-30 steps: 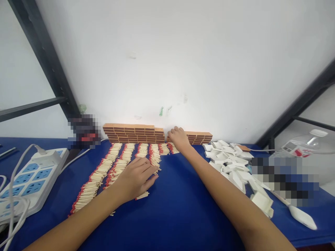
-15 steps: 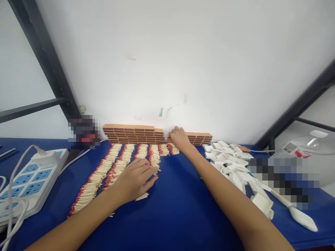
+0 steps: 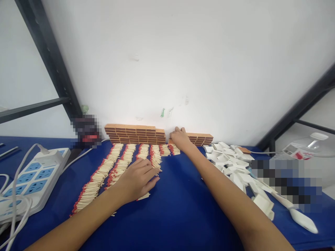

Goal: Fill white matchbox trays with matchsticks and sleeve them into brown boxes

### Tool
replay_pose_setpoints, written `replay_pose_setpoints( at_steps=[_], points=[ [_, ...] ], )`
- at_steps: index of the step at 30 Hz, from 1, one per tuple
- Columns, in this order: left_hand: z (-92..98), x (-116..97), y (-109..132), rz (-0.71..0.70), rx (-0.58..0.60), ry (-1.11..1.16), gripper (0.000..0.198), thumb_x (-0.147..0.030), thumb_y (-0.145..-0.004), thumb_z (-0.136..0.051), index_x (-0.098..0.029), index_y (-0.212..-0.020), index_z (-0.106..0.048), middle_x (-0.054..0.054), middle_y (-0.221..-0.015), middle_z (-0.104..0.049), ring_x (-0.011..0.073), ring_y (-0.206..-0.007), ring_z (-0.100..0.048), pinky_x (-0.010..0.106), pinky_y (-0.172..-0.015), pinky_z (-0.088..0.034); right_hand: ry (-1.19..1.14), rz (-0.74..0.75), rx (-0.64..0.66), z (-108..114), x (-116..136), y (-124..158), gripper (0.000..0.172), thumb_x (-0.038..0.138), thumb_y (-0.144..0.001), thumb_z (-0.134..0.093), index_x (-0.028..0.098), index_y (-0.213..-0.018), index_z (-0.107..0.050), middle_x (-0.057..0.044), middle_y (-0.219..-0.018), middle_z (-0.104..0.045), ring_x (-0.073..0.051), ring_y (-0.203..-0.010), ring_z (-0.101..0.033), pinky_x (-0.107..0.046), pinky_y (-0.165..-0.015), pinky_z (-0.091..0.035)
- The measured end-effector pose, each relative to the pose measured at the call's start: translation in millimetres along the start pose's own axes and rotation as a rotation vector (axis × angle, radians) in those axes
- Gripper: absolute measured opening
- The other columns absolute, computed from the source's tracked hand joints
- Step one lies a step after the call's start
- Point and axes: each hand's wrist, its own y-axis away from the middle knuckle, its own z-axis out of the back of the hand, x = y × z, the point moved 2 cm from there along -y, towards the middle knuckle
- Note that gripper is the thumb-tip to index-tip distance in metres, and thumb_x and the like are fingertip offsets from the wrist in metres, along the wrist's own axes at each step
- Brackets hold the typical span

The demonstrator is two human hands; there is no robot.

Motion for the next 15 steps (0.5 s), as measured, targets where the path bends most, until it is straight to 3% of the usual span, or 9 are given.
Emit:
replay_pose_setpoints(
  at_steps=[12,15],
  points=[
    [-0.9,0.0,1.4,0.0,0.009,0.002,0.012,-0.026,-0.102,-0.06,-0.016,-0.104,-0.067,0.003,-0.082,-0.068,0.0231,-0.086,-0.061,0.04,-0.08,-0.049,-0.001,0.022,0.023,2.4,0.8,-1.2,0.03,0.003,-0.099,-0.049,0.012,-0.103,-0.077,-0.02,-0.109,-0.078,-0.031,-0.117,-0.051,-0.041,-0.085,-0.025],
    [-0.5,-0.5,1.1,-0.002,0.014,-0.002,0.012,-0.025,-0.102,-0.06,-0.016,-0.104,-0.067,0.004,-0.082,-0.069,0.0231,-0.085,-0.061,0.04,-0.079,-0.049,-0.006,0.02,0.01,0.0,0.6,0.4,0.031,0.006,-0.1,-0.048,0.013,-0.111,-0.076,-0.02,-0.115,-0.076,-0.031,-0.119,-0.05,-0.041,-0.086,-0.026]
  ],
)
